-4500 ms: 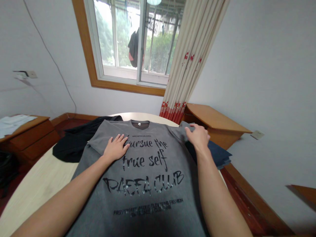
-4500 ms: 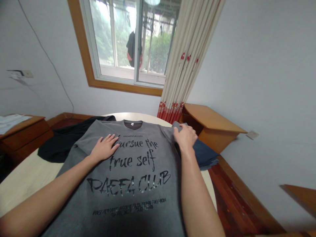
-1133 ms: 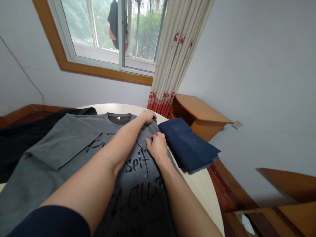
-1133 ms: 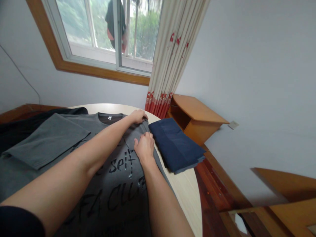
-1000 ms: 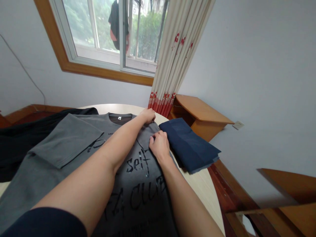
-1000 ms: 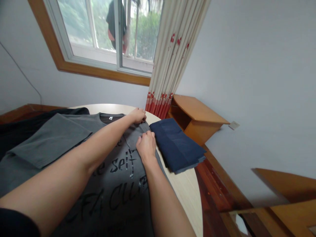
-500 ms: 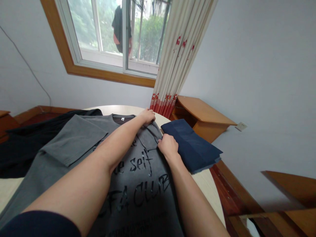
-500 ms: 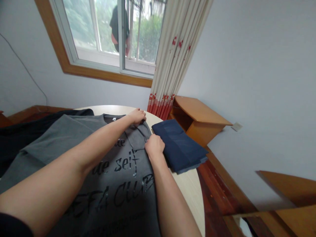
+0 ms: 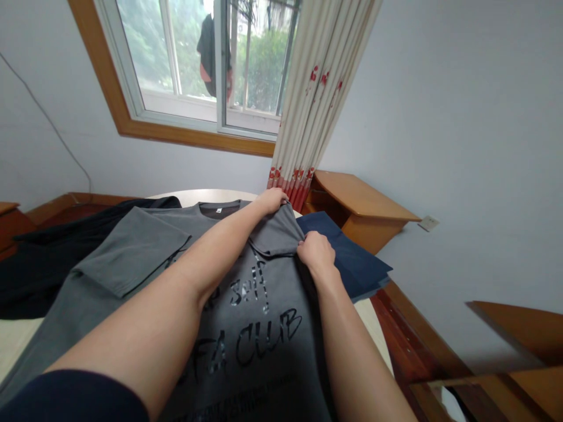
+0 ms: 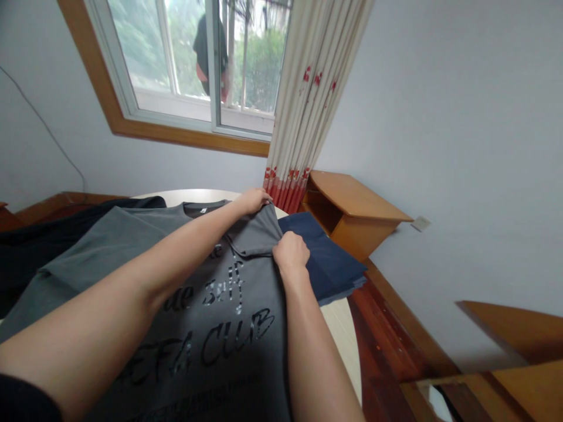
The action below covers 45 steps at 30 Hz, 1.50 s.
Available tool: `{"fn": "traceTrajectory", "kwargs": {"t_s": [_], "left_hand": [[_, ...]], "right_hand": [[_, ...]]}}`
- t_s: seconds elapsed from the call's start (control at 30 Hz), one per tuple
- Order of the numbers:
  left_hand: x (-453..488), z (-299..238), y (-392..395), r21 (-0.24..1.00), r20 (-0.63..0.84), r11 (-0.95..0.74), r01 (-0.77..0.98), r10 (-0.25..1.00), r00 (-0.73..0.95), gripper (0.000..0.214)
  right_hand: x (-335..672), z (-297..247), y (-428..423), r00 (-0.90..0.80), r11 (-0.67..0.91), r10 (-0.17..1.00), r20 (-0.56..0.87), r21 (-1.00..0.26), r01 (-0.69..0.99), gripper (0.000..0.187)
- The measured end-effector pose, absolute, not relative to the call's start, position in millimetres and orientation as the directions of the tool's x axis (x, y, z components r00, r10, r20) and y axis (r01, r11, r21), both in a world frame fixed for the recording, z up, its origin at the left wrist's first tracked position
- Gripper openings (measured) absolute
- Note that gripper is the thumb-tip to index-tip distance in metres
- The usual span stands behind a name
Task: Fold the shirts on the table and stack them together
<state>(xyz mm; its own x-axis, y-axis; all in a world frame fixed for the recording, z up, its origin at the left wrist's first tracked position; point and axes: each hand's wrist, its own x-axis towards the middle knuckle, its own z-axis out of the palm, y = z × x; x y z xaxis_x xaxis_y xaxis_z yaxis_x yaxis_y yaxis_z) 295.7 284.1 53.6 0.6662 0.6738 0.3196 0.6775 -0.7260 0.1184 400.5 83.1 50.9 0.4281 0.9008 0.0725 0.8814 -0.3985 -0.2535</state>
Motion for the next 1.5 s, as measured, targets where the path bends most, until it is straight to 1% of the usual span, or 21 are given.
{"fn": "traceTrajectory", "kwargs": {"t_s": [0.07, 0.2, 0.3, 0.37, 0.43, 0.53, 0.6, 0.7, 0.77, 0.83, 0.9, 0.97, 1.03, 1.1, 1.13, 1.23, 1.3, 1.4, 1.5], "left_hand": [[303.6, 46.0, 283.2, 0.156, 0.32, -0.709, 0.688, 0.695, 0.644, 0.029], [306.0, 36.2, 280.2, 0.163, 0.351, -0.673, 0.721, 0.723, 0.595, 0.024], [301.1, 37.9, 278.4, 0.138, 0.412, -0.648, 0.749, 0.725, 0.551, 0.027], [299.4, 41.6, 278.3, 0.14, 0.416, -0.623, 0.77, 0.742, 0.525, 0.03], [301.1, 44.8, 279.2, 0.189, 0.395, -0.593, 0.782, 0.776, 0.493, 0.032], [310.2, 44.7, 280.6, 0.355, 0.38, -0.563, 0.746, 0.816, 0.435, 0.032], [317.8, 40.8, 279.1, 0.444, 0.366, -0.563, 0.697, 0.824, 0.432, 0.03], [323.6, 31.4, 268.8, 0.483, 0.337, -0.583, 0.653, 0.812, 0.476, 0.037], [319.7, 25.0, 256.1, 0.491, 0.334, -0.599, 0.633, 0.8, 0.499, 0.042], [308.0, 19.8, 240.0, 0.49, 0.331, -0.616, 0.617, 0.786, 0.522, 0.042], [287.9, 15.7, 222.2, 0.477, 0.28, -0.616, 0.627, 0.783, 0.555, 0.042], [259.6, 11.8, 202.8, 0.457, 0.199, -0.586, 0.669, 0.801, 0.565, 0.043], [225.1, 7.4, 180.3, 0.432, 0.134, -0.533, 0.727, 0.836, 0.533, 0.046], [188.0, 2.1, 152.4, 0.396, 0.094, -0.471, 0.788, 0.875, 0.475, 0.051], [170.0, -1.0, 136.1, 0.359, 0.067, -0.437, 0.825, 0.893, 0.444, 0.054], [123.4, -11.7, 80.0, 0.249, -0.023, -0.355, 0.901, 0.928, 0.372, 0.063], [99.7, -18.9, 41.7, 0.205, -0.052, -0.331, 0.921, 0.936, 0.348, 0.067], [71.6, -27.2, -6.7, 0.188, -0.034, -0.306, 0.933, 0.948, 0.318, 0.067], [47.4, -30.7, -39.6, 0.187, 0.046, -0.304, 0.934, 0.952, 0.301, 0.064]], "right_hand": [[401.1, 49.6, 83.4, 0.433, -0.406, 0.899, 0.06, -0.254, 0.878, 0.028], [402.1, 48.2, 84.5, 0.439, -0.415, 0.897, 0.054, -0.244, 0.877, 0.028], [405.7, 48.8, 85.3, 0.445, -0.415, 0.893, 0.063, -0.265, 0.87, 0.028], [408.7, 49.7, 85.5, 0.452, -0.421, 0.891, 0.052, -0.281, 0.862, 0.028], [410.8, 50.8, 85.3, 0.453, -0.426, 0.891, 0.032, -0.286, 0.858, 0.029], [410.7, 51.9, 84.5, 0.447, -0.427, 0.895, 0.008, -0.282, 0.859, 0.035], [408.3, 51.6, 83.8, 0.441, -0.424, 0.898, 0.0, -0.271, 0.864, 0.038], [401.5, 50.1, 83.0, 0.419, -0.405, 0.908, 0.012, -0.238, 0.883, 0.039], [393.8, 49.5, 82.4, 0.389, -0.368, 0.918, 0.073, -0.206, 0.907, 0.039], [383.3, 48.7, 81.9, 0.302, -0.275, 0.935, 0.184, -0.158, 0.948, 0.038], [370.8, 45.2, 82.0, 0.129, -0.105, 0.952, 0.277, -0.1, 0.989, 0.037], [358.2, 35.9, 82.7, -0.059, 0.08, 0.96, 0.275, -0.063, 0.995, 0.036], [348.1, 20.5, 84.1, -0.182, 0.197, 0.964, 0.196, -0.062, 0.978, 0.037], [342.0, 2.2, 85.8, -0.221, 0.23, 0.968, 0.116, -0.07, 0.971, 0.042], [340.7, -6.5, 86.6, -0.22, 0.228, 0.97, 0.1, -0.077, 0.971, 0.046], [341.8, -24.7, 87.8, -0.21, 0.218, 0.975, 0.078, -0.111, 0.97, 0.055], [344.7, -30.0, 87.1, -0.208, 0.219, 0.974, 0.093, -0.13, 0.967, 0.057], [348.5, -34.0, 84.0, -0.196, 0.218, 0.97, 0.143, -0.161, 0.963, 0.058], [350.2, -38.7, 79.2, -0.173, 0.218, 0.959, 0.226, -0.191, 0.957, 0.057]]}}
